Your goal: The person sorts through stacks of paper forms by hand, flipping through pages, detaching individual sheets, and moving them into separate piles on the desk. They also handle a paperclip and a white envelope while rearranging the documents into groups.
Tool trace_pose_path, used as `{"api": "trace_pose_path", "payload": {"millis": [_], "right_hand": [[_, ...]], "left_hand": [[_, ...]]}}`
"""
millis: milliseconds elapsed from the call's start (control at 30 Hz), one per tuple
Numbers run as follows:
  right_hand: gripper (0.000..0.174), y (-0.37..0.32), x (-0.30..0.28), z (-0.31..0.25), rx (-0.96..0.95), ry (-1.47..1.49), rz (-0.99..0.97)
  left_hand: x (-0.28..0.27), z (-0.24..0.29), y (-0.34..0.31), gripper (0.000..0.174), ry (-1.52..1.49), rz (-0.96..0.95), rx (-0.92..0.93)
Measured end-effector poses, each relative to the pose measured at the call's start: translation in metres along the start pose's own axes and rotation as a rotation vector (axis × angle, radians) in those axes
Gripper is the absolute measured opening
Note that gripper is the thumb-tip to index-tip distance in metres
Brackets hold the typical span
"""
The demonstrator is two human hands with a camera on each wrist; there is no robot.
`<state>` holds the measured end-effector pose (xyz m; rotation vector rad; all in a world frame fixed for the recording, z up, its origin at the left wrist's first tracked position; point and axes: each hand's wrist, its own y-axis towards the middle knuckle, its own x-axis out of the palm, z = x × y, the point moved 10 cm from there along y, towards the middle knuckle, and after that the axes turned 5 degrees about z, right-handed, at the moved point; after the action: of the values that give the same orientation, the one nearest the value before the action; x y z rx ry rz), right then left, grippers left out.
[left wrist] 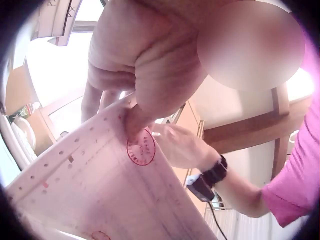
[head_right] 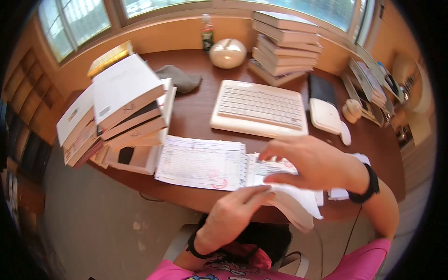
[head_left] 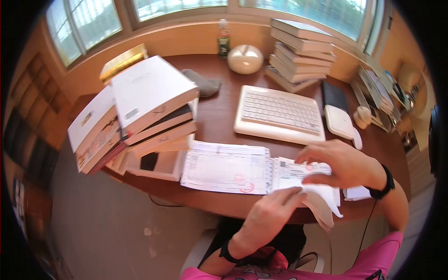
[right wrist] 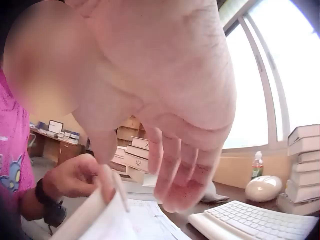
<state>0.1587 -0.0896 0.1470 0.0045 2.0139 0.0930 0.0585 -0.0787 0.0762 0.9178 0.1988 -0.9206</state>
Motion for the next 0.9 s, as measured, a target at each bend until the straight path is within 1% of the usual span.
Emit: {"api": "trace_pose_path", "payload": {"millis": [33, 100, 133, 233, 267, 300, 367, 400, 467, 500, 567, 600, 667, 800, 900], "right_hand": [[0.044, -0.024, -0.002, -0.002, 0.024, 0.004, 0.027], [0.049, -0.062, -0.004, -0.006, 0.131, -0.243, 0.067], [0.051, -0.077, -0.001, -0.003, 0.173, -0.329, 0.112], [0.052, -0.11, 0.014, 0.019, 0.302, -0.353, 0.09], [0.049, -0.117, 0.017, 0.025, 0.313, -0.368, 0.119], [0.049, -0.122, 0.02, 0.03, 0.326, -0.358, 0.132], [0.046, -0.126, 0.012, 0.026, 0.243, -0.245, 0.334], [0.046, -0.127, 0.015, 0.029, 0.253, -0.239, 0.346], [0.046, -0.127, 0.018, 0.027, 0.197, -0.213, 0.407], [0.046, -0.128, 0.021, 0.032, 0.204, -0.209, 0.416], [0.047, -0.127, 0.032, 0.04, 0.224, -0.365, 0.326], [0.047, -0.128, 0.031, 0.041, 0.224, -0.361, 0.331], [0.044, -0.129, 0.028, 0.046, 0.243, -0.168, 0.369], [0.042, -0.122, 0.025, 0.029, 0.179, -0.202, 0.346], [0.042, -0.121, 0.026, 0.039, 0.226, -0.183, 0.307]], "left_hand": [[0.003, 0.001, 0.003, 0.034, -0.026, -0.027, 0.014], [0.003, -0.004, 0.009, 0.034, 0.005, -0.009, -0.025], [0.007, -0.003, 0.011, 0.034, -0.011, -0.032, -0.014], [0.005, -0.006, 0.018, 0.028, 0.06, 0.021, -0.049], [0.006, -0.007, 0.019, 0.025, 0.067, 0.031, -0.077], [0.01, -0.004, 0.022, 0.025, 0.069, 0.012, -0.068], [0.009, -0.003, 0.026, 0.023, 0.063, 0.035, -0.081], [0.011, -0.001, 0.028, 0.023, 0.066, 0.022, -0.073], [0.013, -0.002, 0.03, 0.02, 0.069, 0.028, -0.109], [0.014, -0.001, 0.03, 0.02, 0.072, 0.018, -0.103], [0.013, 0.0, 0.031, 0.017, 0.118, 0.014, -0.097], [0.014, 0.001, 0.032, 0.017, 0.124, 0.01, -0.095], [0.011, 0.002, 0.033, 0.016, 0.137, 0.013, -0.102], [0.011, 0.004, 0.032, 0.017, 0.148, 0.0, -0.083], [0.011, 0.005, 0.031, 0.02, 0.146, -0.008, -0.055]]}}
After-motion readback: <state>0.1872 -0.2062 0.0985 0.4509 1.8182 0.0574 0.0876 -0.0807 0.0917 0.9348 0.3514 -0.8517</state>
